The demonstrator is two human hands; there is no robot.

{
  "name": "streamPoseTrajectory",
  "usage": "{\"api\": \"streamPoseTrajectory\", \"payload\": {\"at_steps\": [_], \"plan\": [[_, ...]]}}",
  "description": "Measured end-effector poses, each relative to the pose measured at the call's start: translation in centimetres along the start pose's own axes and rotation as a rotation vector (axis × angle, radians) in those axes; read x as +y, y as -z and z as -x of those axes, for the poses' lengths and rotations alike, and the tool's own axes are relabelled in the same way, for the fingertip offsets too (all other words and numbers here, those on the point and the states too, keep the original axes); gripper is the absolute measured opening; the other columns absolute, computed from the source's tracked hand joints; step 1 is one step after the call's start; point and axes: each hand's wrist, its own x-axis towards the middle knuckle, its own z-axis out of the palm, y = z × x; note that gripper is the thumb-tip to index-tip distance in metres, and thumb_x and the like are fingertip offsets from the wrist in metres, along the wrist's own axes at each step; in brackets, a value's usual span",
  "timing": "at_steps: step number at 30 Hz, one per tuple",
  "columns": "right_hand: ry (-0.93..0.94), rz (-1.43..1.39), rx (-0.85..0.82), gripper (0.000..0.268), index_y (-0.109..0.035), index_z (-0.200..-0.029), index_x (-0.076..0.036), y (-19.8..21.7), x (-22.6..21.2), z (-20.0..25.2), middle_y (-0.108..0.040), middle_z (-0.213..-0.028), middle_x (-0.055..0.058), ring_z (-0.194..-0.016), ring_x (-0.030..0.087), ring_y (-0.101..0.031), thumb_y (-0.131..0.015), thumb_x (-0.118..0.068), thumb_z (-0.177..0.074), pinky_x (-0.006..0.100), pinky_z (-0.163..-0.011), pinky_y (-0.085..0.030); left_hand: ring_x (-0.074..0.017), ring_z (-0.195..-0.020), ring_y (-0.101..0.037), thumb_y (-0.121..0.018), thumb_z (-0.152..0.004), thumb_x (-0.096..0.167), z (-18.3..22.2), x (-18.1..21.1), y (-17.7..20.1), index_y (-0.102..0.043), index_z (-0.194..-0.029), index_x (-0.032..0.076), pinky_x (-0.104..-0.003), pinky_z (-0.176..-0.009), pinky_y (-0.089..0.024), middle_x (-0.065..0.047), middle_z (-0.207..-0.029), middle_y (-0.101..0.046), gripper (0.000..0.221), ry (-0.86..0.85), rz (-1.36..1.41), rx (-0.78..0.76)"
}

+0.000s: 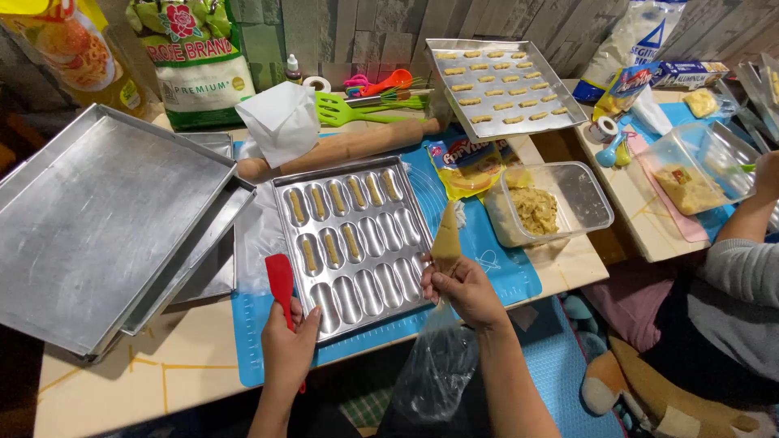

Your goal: Greasing a cookie mold tray with a spatula and preparing dough in a plastic bag for baking.

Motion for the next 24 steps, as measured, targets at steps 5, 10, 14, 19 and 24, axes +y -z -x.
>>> {"api": "streamPoseTrajectory", "payload": {"at_steps": [5,10,14,19,24], "plan": [[0.069,-0.058,0.017,0.083,-0.038,-0.149,-0.009,-0.9,-1.3,-0.9,-0.065,-0.107,0.021,-0.071,0.022,-0.068,-0.072,0.014,-0.077,0.024,-0.048,-0.051,-0.0128,-0.059,-0.051,-0.072,-0.087,0.000,0.1,-1.0,-0.3,-0.055,-0.091,0.005,-0.028,-0.061,-0.049,-0.003,-0.069,-0.052,0.018,-0.019,-0.002,-0.031],[-0.066,0.003,0.060,0.058,-0.043,-0.142,-0.004,-1.7,-1.9,-2.0,-0.058,-0.094,0.013,-0.071,0.017,-0.058,-0.065,0.004,-0.089,0.020,-0.039,-0.040,-0.0113,-0.059,-0.053,-0.071,-0.088,0.000,0.6,-1.2,-0.3,-0.056,-0.093,0.006,-0.027,-0.062,-0.051,-0.003,-0.071,-0.054,0.017,0.036,0.029,-0.073],[-0.286,0.807,0.168,0.046,-0.053,-0.134,-0.010,-4.8,-2.1,-4.2,-0.064,-0.093,0.009,-0.070,0.015,-0.059,-0.061,-0.035,-0.096,0.029,-0.057,-0.047,-0.0101,-0.057,-0.049,-0.073,-0.087,0.001,0.5,-1.5,-0.6,-0.054,-0.090,0.007,-0.027,-0.059,-0.048,-0.001,-0.067,-0.050,0.020,-0.002,0.052,-0.097],[-0.317,1.257,0.166,0.038,-0.055,-0.123,-0.005,-8.7,-1.8,-5.8,-0.075,-0.097,0.012,-0.079,0.020,-0.075,-0.056,-0.037,-0.102,0.035,-0.070,-0.060,-0.0103,-0.061,-0.052,-0.074,-0.086,0.001,0.5,-1.9,-0.4,-0.055,-0.089,0.007,-0.026,-0.063,-0.049,-0.002,-0.072,-0.055,0.019,-0.009,0.049,-0.105],[-0.239,1.419,0.164,0.039,-0.052,-0.121,-0.001,-8.3,0.7,-7.0,-0.074,-0.097,0.021,-0.075,0.033,-0.075,-0.057,-0.035,-0.102,0.043,-0.067,-0.059,-0.0099,-0.061,-0.049,-0.071,-0.087,-0.001,0.3,-3.2,-0.2,-0.052,-0.085,0.007,-0.025,-0.062,-0.048,-0.002,-0.078,-0.055,0.021,-0.113,0.190,-0.159]]}}
